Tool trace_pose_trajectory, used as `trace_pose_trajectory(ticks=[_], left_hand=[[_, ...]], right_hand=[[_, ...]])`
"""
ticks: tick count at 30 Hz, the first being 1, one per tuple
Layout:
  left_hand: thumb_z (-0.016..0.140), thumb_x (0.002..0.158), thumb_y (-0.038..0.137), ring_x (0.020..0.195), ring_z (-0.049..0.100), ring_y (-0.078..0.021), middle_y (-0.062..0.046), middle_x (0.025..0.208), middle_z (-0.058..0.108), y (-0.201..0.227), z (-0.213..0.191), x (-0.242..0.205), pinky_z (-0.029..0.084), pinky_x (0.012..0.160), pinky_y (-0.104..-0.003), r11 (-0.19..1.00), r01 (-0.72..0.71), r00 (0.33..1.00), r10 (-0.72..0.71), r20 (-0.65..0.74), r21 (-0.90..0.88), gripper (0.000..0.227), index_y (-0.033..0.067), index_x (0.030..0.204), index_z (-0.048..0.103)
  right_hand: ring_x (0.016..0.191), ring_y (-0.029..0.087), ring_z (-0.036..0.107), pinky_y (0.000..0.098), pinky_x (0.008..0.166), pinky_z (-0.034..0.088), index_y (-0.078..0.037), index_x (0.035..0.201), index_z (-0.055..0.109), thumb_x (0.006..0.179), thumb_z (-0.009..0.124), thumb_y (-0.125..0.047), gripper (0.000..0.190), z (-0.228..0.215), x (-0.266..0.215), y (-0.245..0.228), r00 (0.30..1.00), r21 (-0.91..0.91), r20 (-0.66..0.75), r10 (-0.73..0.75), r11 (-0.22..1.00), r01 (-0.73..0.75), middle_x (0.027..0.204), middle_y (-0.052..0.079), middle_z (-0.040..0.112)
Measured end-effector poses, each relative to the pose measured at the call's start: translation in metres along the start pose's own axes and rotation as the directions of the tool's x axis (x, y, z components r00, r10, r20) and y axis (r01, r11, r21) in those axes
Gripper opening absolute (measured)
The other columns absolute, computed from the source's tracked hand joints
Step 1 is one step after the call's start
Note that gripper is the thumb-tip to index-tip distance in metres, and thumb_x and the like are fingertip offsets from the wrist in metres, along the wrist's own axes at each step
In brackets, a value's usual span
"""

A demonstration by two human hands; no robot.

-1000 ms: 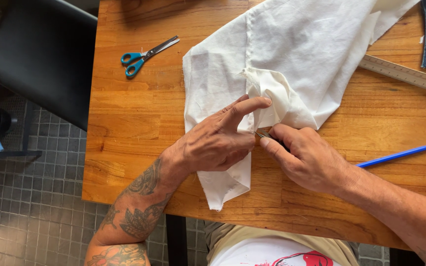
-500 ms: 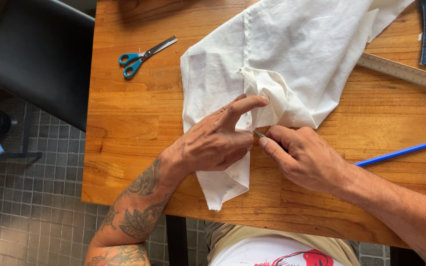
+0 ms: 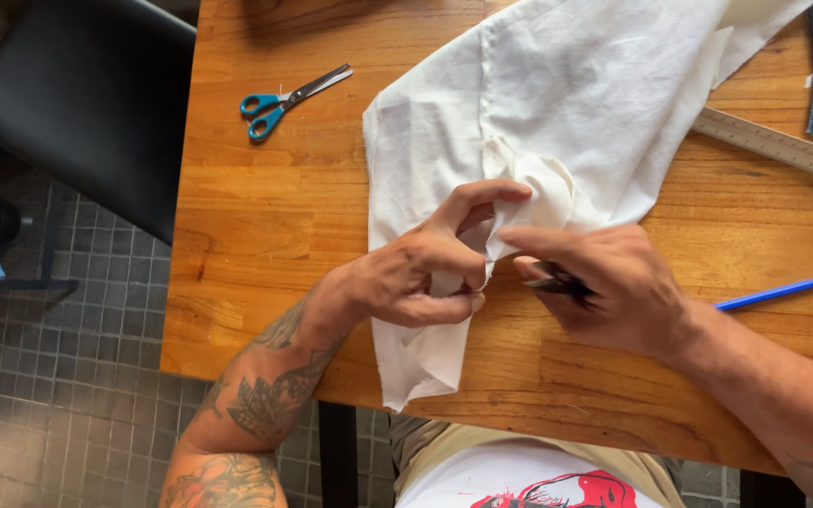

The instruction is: The person uses a seam ripper to carefully cut and remove stitches from a white fabric garment laid on a wooden table. The person holds the fabric with one hand and manipulates the tool with the other to separate the seams.

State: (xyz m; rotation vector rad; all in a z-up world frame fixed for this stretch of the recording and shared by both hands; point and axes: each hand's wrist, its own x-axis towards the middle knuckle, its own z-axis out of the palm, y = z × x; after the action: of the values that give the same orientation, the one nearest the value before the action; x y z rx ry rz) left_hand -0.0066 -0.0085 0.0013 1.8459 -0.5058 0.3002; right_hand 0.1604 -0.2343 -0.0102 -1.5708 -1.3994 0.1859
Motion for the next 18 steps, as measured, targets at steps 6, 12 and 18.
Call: trace_pose_trajectory(ticks=[6,12,18], left_hand=[[0.080,0.112,0.024,0.174,0.040,-0.0469,-0.027,0.185,0.034,0.002,-0.014,-0.002,0.028,0.145,-0.062,0.987,0.075,0.997,-0.069,0.045,-0.144,0.028,0.0072,0.092,0.067],[0.077,0.114,0.018,0.128,0.067,-0.0399,-0.017,0.138,0.057,0.019,-0.015,-0.008,0.053,0.115,-0.056,0.936,0.135,0.991,-0.136,-0.019,0.326,0.019,0.0108,0.100,0.066],[0.072,0.115,0.019,0.082,0.064,-0.0285,-0.007,0.090,0.060,0.037,-0.004,-0.026,0.055,0.080,-0.047,0.915,0.323,0.943,-0.333,0.001,0.241,0.022,0.0131,0.097,0.063]], right_hand=[[0.073,0.039,0.080,0.0537,0.064,0.063,-0.014,0.127,0.080,0.097,0.090,-0.017,0.032,-0.005,0.004,0.009,0.997,-0.126,0.068,-0.049,0.990,0.057,0.070,0.013,0.072],[0.058,0.029,0.075,0.0427,0.066,0.065,-0.015,0.109,0.074,0.098,0.088,-0.014,0.018,-0.029,-0.002,0.046,0.981,-0.389,0.087,-0.171,0.901,0.191,0.060,0.001,0.064],[0.058,0.021,0.077,0.0377,0.068,0.067,-0.016,0.105,0.069,0.097,0.087,-0.013,0.020,-0.034,0.008,0.008,0.952,-0.529,0.179,-0.249,0.791,0.306,0.060,-0.003,0.068]])
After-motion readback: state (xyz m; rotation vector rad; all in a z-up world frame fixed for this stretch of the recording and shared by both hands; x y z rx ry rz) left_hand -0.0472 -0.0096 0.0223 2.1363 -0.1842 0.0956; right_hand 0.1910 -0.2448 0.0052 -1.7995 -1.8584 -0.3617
